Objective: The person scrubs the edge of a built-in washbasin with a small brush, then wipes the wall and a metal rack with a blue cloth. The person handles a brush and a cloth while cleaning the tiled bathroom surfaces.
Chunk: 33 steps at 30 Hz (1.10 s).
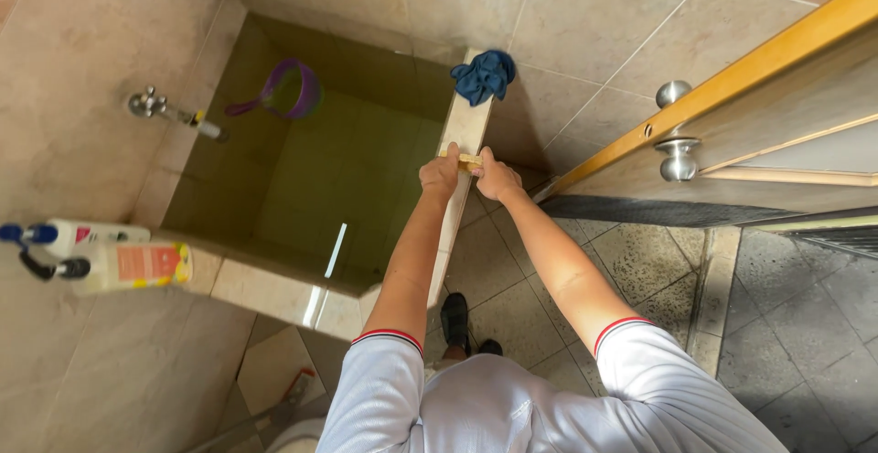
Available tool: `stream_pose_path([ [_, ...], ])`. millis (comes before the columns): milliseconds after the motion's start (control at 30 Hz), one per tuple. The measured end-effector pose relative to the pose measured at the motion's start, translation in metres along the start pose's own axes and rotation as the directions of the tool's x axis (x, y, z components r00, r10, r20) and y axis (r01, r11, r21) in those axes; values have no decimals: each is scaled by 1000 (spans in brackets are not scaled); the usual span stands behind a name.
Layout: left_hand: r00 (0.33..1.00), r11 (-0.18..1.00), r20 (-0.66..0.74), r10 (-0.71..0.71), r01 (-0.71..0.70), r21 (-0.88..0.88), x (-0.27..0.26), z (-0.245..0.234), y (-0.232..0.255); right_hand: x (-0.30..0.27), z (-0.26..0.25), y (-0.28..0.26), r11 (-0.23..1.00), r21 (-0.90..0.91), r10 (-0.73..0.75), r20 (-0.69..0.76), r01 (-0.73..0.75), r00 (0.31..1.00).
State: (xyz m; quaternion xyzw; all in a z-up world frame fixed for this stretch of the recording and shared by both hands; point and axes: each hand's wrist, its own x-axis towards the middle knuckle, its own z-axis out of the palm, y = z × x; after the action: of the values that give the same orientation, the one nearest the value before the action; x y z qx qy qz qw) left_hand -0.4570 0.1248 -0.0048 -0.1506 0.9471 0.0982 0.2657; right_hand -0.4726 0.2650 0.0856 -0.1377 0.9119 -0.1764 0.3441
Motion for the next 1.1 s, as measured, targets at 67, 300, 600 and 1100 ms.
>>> stream_pose_path([
  [67,1000,1000,-8,19,-19,1,22,-5,3,13,-9,-2,1000,13,21,-12,-21,1000],
  [300,997,997,-33,64,-63,32,64,-27,16,40,-33,-3,997,65,50,-59,-46,997],
  [600,997,996,18,74,-75,49,32,-22,7,11,-38,-1,998,-25,-62,-41,61,997],
  [1100,998,996,37,-60,63,-64,-141,77,-38,-120,84,12,960,-73,-262,98,270,960],
])
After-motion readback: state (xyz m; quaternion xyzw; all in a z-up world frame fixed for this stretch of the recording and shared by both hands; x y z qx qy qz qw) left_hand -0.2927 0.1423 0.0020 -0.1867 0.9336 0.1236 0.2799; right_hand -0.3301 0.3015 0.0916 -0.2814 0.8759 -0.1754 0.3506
